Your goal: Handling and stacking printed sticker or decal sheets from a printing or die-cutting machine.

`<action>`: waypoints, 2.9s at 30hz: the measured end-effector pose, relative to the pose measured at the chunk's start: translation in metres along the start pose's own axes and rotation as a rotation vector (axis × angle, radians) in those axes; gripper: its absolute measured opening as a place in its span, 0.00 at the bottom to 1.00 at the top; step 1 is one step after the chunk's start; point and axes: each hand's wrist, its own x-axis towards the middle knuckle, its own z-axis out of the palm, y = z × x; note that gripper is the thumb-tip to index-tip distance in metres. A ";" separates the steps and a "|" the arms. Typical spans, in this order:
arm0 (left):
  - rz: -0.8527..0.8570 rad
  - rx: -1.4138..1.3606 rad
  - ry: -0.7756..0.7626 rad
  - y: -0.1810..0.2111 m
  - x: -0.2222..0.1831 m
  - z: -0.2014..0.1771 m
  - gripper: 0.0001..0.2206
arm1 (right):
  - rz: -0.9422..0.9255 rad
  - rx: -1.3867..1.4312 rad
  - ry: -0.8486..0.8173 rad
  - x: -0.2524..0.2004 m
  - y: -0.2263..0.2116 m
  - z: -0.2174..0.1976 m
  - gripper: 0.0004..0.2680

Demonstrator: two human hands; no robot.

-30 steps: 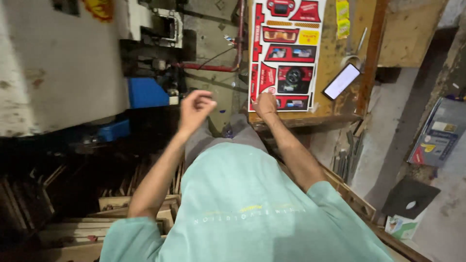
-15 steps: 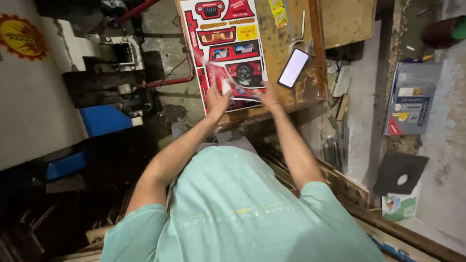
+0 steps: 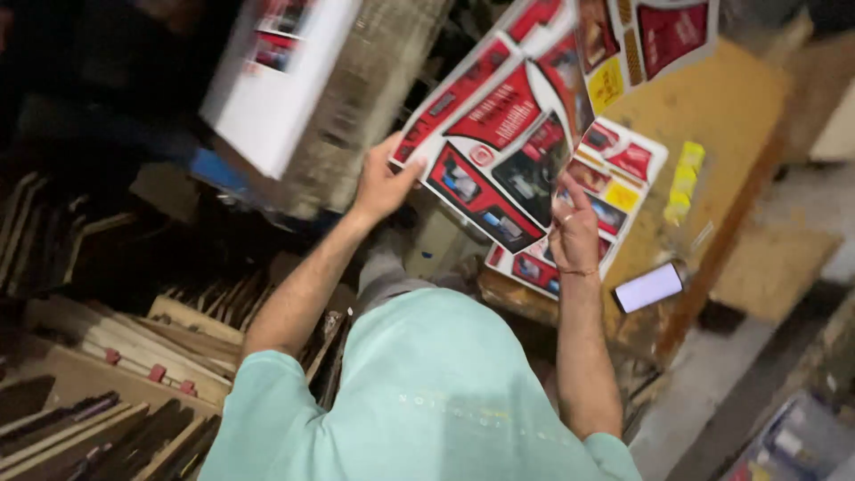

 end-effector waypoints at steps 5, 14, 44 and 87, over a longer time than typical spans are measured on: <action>-0.133 -0.019 0.274 -0.105 0.059 -0.130 0.10 | -0.026 -0.241 0.083 0.112 0.052 0.127 0.19; -0.556 0.166 0.556 -0.185 0.163 -0.189 0.10 | -0.077 -0.969 0.538 0.274 0.175 0.093 0.15; -0.266 0.037 -0.174 -0.120 -0.034 -0.016 0.15 | 0.398 -1.818 0.441 -0.035 0.156 -0.067 0.14; -0.562 0.257 0.595 -0.206 0.160 -0.186 0.09 | -0.022 -0.898 0.493 0.258 0.180 0.106 0.16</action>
